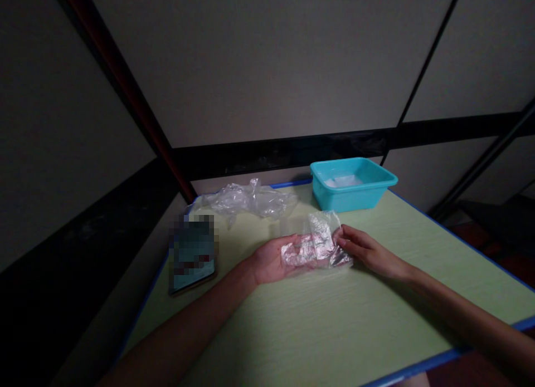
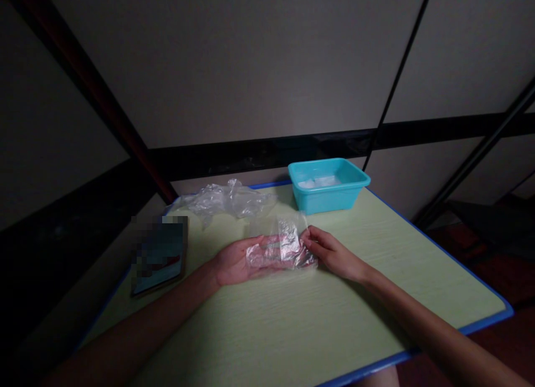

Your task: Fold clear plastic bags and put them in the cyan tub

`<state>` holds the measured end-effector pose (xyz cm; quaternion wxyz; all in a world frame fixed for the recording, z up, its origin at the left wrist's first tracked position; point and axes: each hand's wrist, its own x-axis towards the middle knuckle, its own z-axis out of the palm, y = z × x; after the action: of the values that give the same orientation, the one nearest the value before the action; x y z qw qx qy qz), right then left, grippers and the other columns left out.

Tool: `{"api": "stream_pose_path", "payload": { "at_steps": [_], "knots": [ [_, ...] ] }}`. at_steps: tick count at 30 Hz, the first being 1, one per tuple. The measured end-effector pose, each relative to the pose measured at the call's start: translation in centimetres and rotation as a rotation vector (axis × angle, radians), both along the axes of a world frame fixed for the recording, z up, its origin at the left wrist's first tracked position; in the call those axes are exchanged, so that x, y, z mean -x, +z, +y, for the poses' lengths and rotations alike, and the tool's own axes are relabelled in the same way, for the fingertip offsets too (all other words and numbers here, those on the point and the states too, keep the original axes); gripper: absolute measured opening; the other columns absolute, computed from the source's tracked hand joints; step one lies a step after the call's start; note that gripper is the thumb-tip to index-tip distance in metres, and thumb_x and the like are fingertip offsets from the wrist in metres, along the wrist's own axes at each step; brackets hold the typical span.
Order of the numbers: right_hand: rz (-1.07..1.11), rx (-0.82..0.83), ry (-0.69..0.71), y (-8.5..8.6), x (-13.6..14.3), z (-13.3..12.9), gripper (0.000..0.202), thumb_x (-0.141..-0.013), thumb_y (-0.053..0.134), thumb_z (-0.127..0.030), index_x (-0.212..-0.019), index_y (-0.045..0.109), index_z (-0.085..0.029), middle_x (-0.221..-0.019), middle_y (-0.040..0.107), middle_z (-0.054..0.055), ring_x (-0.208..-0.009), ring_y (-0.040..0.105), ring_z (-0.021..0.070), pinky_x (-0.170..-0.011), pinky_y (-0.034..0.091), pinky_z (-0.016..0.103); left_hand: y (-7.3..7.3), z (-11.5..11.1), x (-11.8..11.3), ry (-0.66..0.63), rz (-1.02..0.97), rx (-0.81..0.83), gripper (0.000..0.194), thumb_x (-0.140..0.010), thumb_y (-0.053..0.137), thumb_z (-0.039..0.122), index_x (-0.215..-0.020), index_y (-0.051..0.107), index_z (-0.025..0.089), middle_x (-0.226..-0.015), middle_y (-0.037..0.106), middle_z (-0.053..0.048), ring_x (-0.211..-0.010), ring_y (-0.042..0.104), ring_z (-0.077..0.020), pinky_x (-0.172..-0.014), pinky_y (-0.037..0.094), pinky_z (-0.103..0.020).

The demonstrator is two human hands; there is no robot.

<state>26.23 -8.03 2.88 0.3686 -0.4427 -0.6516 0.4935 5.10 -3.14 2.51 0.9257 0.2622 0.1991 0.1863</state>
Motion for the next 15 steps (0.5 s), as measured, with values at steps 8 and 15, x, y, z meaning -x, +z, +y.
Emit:
{"api": "stream_pose_path", "payload": {
  "at_steps": [8,15],
  "knots": [
    [0.020,0.019,-0.007,-0.59,0.29,0.04,0.020,-0.084,0.042,-0.038,-0.082,0.045,-0.019,-0.068,0.041,-0.003,-0.053,0.038,0.0084,-0.046,0.035,0.021,-0.07,0.23,0.38,-0.063,-0.003,-0.016,0.040,-0.086,0.033,0.027,-0.121,0.041,0.011,-0.101,0.062,-0.012,-0.090,0.059,-0.0197,-0.082,0.038,-0.033],
    [0.181,0.000,-0.146,-0.48,0.65,0.69,0.043,-0.075,0.056,-0.032,-0.111,0.033,-0.025,-0.080,0.051,-0.001,-0.065,0.052,0.0127,-0.053,0.042,0.025,-0.28,0.43,0.50,-0.082,-0.031,-0.037,0.041,-0.086,0.034,0.030,-0.123,0.040,0.013,-0.107,0.059,-0.013,-0.097,0.056,-0.0223,-0.084,0.037,-0.037]
  ]
}}
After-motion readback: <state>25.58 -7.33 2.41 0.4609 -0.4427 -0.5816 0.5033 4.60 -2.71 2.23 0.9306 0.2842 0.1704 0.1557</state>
